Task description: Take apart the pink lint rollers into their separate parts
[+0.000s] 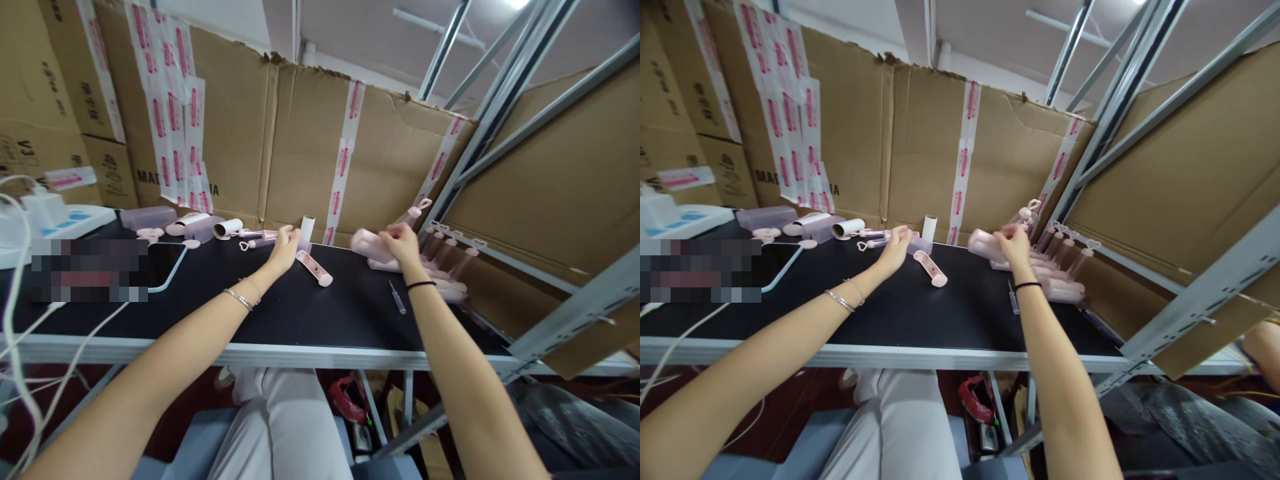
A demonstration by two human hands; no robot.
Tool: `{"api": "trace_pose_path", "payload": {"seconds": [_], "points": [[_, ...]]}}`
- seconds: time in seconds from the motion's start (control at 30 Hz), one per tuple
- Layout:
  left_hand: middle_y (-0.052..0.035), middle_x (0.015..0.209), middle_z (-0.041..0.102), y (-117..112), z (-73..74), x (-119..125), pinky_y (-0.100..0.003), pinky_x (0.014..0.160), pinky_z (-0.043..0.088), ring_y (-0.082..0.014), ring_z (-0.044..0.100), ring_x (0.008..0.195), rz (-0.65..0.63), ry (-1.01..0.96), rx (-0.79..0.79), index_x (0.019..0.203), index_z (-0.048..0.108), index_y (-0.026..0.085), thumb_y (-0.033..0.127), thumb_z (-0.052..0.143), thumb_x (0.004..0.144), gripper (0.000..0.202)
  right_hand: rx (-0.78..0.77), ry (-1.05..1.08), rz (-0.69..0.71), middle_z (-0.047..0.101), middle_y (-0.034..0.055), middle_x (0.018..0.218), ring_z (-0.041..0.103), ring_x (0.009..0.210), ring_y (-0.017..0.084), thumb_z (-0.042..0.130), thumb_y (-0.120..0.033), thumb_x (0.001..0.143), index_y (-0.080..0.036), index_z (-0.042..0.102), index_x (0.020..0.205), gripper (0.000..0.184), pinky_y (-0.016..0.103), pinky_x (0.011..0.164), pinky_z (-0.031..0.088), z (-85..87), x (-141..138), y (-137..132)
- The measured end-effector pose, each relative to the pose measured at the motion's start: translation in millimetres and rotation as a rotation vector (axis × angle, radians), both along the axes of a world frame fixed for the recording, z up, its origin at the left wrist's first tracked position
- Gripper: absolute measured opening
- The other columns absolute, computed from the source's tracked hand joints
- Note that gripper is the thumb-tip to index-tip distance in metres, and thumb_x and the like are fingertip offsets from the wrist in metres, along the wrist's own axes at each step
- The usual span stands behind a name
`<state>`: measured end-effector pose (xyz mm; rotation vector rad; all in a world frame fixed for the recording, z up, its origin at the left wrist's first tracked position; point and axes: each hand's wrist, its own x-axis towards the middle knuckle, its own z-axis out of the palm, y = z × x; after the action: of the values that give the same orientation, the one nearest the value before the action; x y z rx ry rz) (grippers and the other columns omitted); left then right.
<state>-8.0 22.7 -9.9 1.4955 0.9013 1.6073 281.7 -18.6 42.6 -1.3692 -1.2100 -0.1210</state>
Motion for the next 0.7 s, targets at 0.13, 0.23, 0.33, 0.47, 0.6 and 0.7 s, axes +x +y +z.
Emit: {"api": "trace_pose_path", "payload": {"seconds": [0.13, 0.23, 0.33, 0.47, 0.6, 0.7], "points": [[-0.012, 0.105, 0.057, -2, 3.2, 2, -0.034, 0.096, 0.031, -0.0207, 0.051, 0.105, 0.013, 0.026, -0.014, 0.105, 0.044, 0.016, 0.036, 0.047, 0.083, 0.03, -0.205, -0.127, -0.156, 0.061, 0.0026, 0.077, 0.055, 0.069, 0.016, 0.061, -0.02, 0.056, -0.017, 0.056, 0.079, 0.023, 0.029, 0.068, 0.042, -8.4, 64, -6], [-0.0094, 0.101, 0.057, -8, 1.0, 8, -0.033, 0.095, 0.032, -0.02, 0.052, 0.101, -0.026, 0.033, 0.018, 0.102, 0.045, 0.018, 0.035, 0.05, 0.081, 0.027, -0.295, -0.091, -0.219, 0.06, 0.0022, 0.07, 0.054, 0.065, 0.016, 0.062, -0.019, 0.053, -0.017, 0.053, 0.071, 0.02, 0.028, 0.063, 0.043, -24.1, 85, 2], [-0.0081, 0.098, 0.057, -13, -2.1, 10, -0.033, 0.093, 0.033, -0.0202, 0.053, 0.098, -0.048, 0.044, 0.02, 0.101, 0.046, 0.018, 0.034, 0.052, 0.08, 0.027, -0.305, -0.06, -0.268, 0.057, 0.0008, 0.063, 0.053, 0.062, 0.015, 0.062, -0.019, 0.051, -0.019, 0.049, 0.064, 0.018, 0.028, 0.062, 0.043, -39.0, 86, 18], [-0.0075, 0.096, 0.058, -14, -2.8, 7, -0.033, 0.094, 0.033, -0.0203, 0.053, 0.098, -0.045, 0.07, 0.033, 0.101, 0.046, 0.018, 0.033, 0.051, 0.081, 0.026, -0.279, -0.041, -0.324, 0.055, 0.001, 0.064, 0.052, 0.068, 0.018, 0.061, -0.022, 0.054, -0.02, 0.046, 0.064, 0.019, 0.032, 0.069, 0.043, -47.6, 78, 40], [-0.007, 0.095, 0.058, -10, -1.7, 5, -0.034, 0.093, 0.034, -0.0209, 0.053, 0.098, -0.01, 0.096, 0.012, 0.099, 0.046, 0.02, 0.033, 0.05, 0.081, 0.022, -0.265, -0.02, -0.347, 0.053, 0.0013, 0.066, 0.052, 0.077, 0.021, 0.061, -0.02, 0.054, -0.022, 0.043, 0.065, 0.021, 0.037, 0.08, 0.04, -45.6, 75, 54], [-0.007, 0.092, 0.059, -9, -0.2, 4, -0.035, 0.093, 0.033, -0.022, 0.054, 0.098, 0.001, 0.097, -0.014, 0.097, 0.045, 0.02, 0.032, 0.05, 0.081, 0.021, -0.271, 0.003, -0.313, 0.051, 0.0001, 0.066, 0.05, 0.076, 0.019, 0.06, -0.018, 0.055, -0.021, 0.043, 0.067, 0.021, 0.035, 0.078, 0.042, -44.4, 75, 54]]}}
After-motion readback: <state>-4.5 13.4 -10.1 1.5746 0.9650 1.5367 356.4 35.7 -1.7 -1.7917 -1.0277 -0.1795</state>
